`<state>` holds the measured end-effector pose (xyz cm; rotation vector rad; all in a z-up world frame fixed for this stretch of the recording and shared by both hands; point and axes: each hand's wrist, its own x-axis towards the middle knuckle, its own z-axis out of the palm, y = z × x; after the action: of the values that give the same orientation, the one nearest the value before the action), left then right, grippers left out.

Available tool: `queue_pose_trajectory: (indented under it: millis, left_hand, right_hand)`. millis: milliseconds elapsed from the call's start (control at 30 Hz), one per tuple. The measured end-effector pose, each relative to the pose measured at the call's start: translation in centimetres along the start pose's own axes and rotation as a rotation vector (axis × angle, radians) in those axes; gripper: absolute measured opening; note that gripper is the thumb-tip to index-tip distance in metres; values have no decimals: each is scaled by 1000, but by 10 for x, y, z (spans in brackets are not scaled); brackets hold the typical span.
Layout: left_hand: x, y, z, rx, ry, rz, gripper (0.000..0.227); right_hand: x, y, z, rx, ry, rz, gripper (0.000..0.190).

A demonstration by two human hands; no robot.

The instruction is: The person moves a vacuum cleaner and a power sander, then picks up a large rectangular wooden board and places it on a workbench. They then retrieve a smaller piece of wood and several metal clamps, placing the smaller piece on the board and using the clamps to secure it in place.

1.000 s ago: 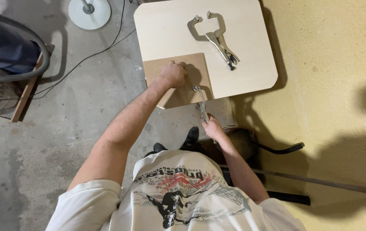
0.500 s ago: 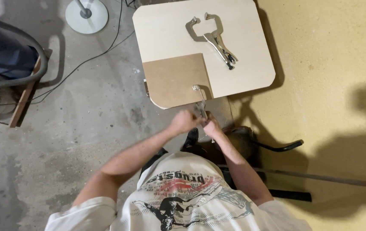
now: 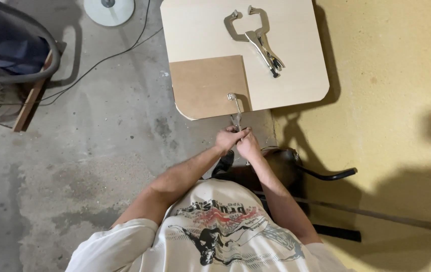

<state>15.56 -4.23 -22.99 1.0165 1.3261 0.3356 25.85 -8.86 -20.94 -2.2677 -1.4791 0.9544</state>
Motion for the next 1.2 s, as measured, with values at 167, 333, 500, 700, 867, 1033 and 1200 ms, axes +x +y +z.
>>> queue_pose_trajectory:
  millis: [167, 333, 500, 700, 867, 1033, 1200]
  left_hand:
    - [-2, -5, 7, 42, 98, -28, 46]
    - [-6, 4, 13, -18, 164, -27, 52]
    - [-14, 13, 15, 37, 170, -44, 55]
    - [-13, 9, 10, -6, 124, 22, 52]
    - [-12, 5, 9, 19, 116, 28, 56]
    - [-8, 2, 11, 44, 121, 37, 53]
    - [-9, 1, 10, 22, 123, 30, 53]
  right_hand:
    - [-48, 20, -43, 20, -330, -6, 57]
    - [-61, 87, -26, 942, -675, 138, 31]
    - [-62, 100, -34, 994, -772, 180, 40]
    - [-78, 79, -36, 785, -441, 172, 26]
    - [-78, 85, -15, 397, -132, 186, 46]
    - [-92, 46, -34, 211, -148, 298, 79]
    - [-104, 21, -60, 316, -414, 138, 47]
